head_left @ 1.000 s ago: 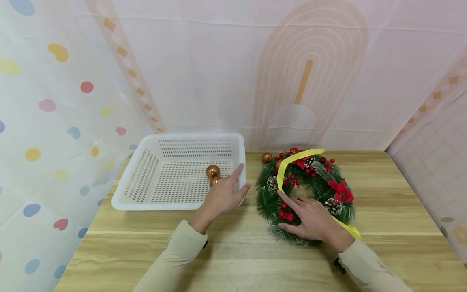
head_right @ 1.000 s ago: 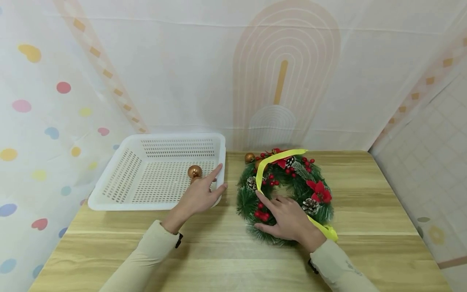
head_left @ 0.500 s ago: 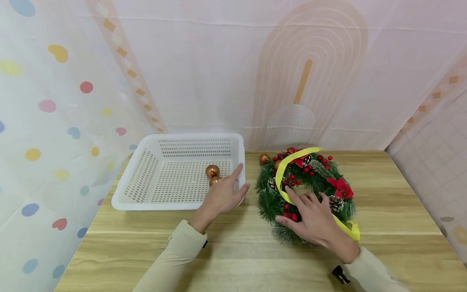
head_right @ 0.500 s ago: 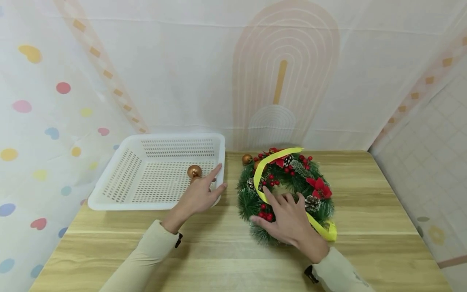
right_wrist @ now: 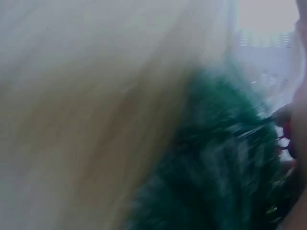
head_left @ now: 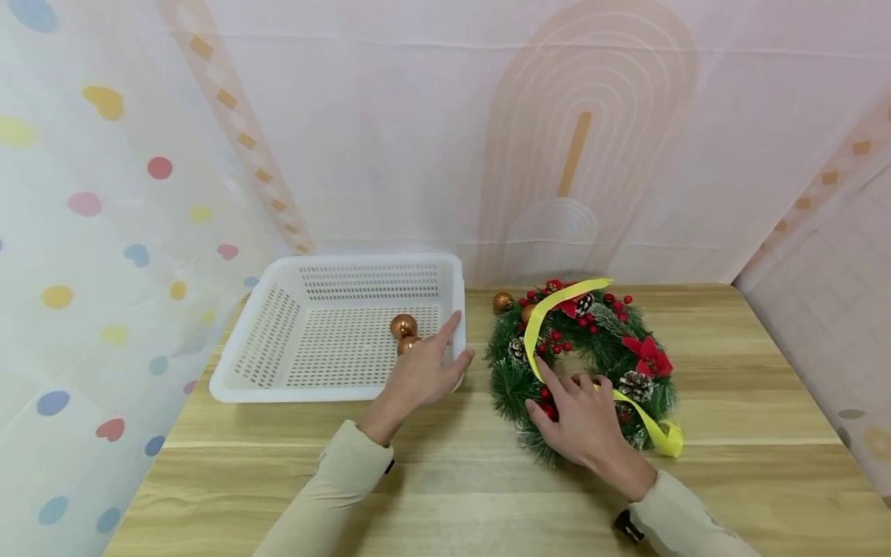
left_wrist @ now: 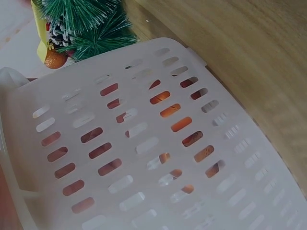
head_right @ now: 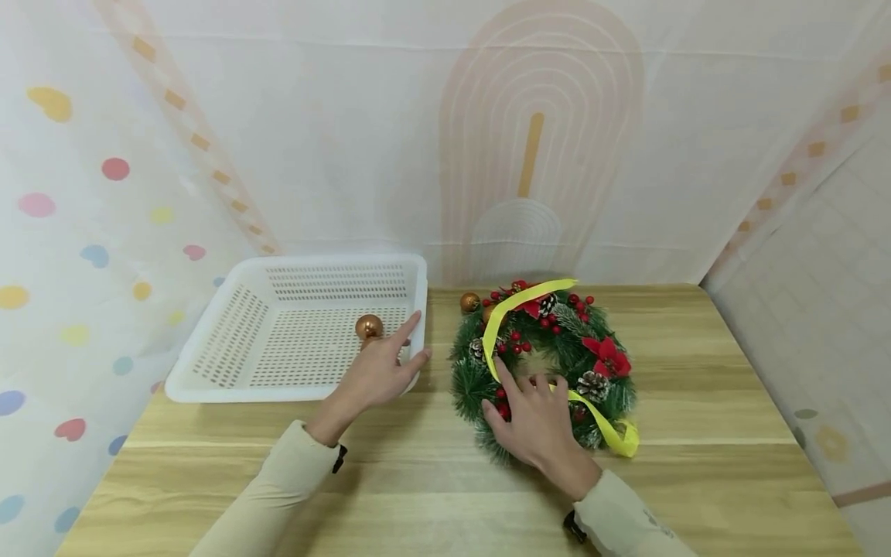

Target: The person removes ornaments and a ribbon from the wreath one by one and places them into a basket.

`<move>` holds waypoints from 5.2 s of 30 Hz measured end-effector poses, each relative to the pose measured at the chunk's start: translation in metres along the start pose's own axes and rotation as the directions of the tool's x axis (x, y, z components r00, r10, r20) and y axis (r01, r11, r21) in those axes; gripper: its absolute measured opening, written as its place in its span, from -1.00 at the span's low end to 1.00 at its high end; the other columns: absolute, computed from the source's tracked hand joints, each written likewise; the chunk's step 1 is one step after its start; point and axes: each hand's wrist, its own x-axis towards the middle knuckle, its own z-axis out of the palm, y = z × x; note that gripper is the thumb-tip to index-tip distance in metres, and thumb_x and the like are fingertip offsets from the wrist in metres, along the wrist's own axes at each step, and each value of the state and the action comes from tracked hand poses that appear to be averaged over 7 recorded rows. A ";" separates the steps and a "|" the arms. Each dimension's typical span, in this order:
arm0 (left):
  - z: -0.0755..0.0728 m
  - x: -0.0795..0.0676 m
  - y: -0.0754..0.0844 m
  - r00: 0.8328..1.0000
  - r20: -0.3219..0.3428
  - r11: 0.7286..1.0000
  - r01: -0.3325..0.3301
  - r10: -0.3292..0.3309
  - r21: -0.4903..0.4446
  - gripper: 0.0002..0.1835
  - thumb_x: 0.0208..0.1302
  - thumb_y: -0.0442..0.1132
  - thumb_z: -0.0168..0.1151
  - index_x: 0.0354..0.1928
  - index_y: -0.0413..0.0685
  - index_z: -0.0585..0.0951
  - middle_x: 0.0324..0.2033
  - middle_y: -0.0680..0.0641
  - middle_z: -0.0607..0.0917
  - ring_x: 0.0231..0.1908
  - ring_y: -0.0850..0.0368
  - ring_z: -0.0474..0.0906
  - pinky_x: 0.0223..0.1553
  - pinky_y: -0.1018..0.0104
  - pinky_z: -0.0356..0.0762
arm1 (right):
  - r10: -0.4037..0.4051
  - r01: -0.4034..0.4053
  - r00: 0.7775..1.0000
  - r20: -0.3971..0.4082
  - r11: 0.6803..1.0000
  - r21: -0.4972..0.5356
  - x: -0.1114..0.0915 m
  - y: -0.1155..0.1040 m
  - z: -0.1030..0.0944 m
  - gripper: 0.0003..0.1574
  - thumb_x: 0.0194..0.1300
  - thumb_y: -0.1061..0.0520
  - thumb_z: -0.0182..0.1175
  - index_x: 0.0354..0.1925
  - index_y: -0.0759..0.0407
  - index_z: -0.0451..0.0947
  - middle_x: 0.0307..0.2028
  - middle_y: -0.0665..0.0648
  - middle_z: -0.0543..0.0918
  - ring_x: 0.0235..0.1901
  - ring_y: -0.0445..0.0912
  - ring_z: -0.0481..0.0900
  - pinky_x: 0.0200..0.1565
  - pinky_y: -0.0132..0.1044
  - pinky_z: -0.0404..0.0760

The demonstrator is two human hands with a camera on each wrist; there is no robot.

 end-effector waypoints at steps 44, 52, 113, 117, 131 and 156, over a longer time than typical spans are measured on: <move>0.026 0.056 0.069 0.968 -0.035 0.944 -0.250 0.248 -0.216 -0.37 0.30 -0.36 0.28 0.39 -0.04 0.36 0.04 -0.12 0.61 -0.03 0.01 0.57 -0.02 0.14 0.56 | -0.311 0.311 0.950 -0.015 0.947 0.076 -0.005 0.042 0.003 -0.14 0.25 -0.25 0.25 0.43 -0.01 0.34 -0.34 -0.20 0.64 -0.24 -0.18 0.45 -0.09 -0.05 0.44; 0.023 0.056 0.069 0.970 -0.025 0.935 -0.238 0.240 -0.262 -0.32 0.24 -0.26 0.39 0.39 -0.06 0.36 -0.03 -0.13 0.60 -0.04 -0.01 0.54 0.05 0.09 0.52 | -0.303 0.303 0.953 -0.006 0.950 0.069 -0.006 0.042 0.000 -0.16 0.26 -0.28 0.25 0.39 0.06 0.40 -0.19 -0.06 0.75 -0.10 -0.06 0.55 0.00 0.05 0.47; 0.023 0.085 0.077 0.995 0.028 0.913 -0.081 0.100 -0.399 -0.45 0.33 -0.11 0.32 0.33 0.11 0.41 0.10 -0.07 0.62 -0.06 0.01 0.63 -0.14 0.20 0.61 | -0.198 0.188 0.978 0.069 0.973 0.131 -0.007 0.038 0.000 -0.03 0.30 -0.36 0.19 0.44 0.18 0.29 0.04 0.17 0.67 0.07 0.10 0.57 0.13 0.22 0.42; 0.017 0.083 0.071 0.994 0.016 0.908 -0.092 0.108 -0.409 -0.44 0.36 -0.13 0.29 0.35 0.07 0.39 0.11 -0.11 0.62 -0.09 0.01 0.62 -0.14 0.19 0.59 | -0.194 0.184 0.979 0.065 0.974 0.128 -0.007 0.039 0.001 0.00 0.29 -0.36 0.19 0.43 0.23 0.29 0.04 0.17 0.67 0.06 0.08 0.57 0.10 0.17 0.45; -0.001 0.073 0.054 0.993 0.025 0.904 -0.095 0.116 -0.417 -0.43 0.39 -0.13 0.25 0.39 0.04 0.35 0.15 -0.16 0.62 0.03 -0.04 0.62 0.02 0.07 0.56 | -0.183 0.174 0.981 0.063 0.977 0.125 -0.008 0.037 0.001 0.05 0.31 -0.34 0.19 0.48 0.25 0.16 0.01 0.16 0.68 0.04 0.07 0.57 0.11 0.13 0.44; -0.033 0.056 0.025 0.995 -0.060 0.889 -0.102 0.085 -0.446 -0.48 0.44 -0.09 0.16 0.37 0.01 0.36 -0.08 -0.08 0.63 -0.16 0.06 0.53 -0.23 0.23 0.51 | -0.164 0.151 0.982 0.091 0.979 0.135 -0.010 0.037 0.002 0.07 0.34 -0.33 0.17 0.54 0.16 0.04 0.23 0.16 0.57 0.14 0.13 0.55 0.18 0.21 0.38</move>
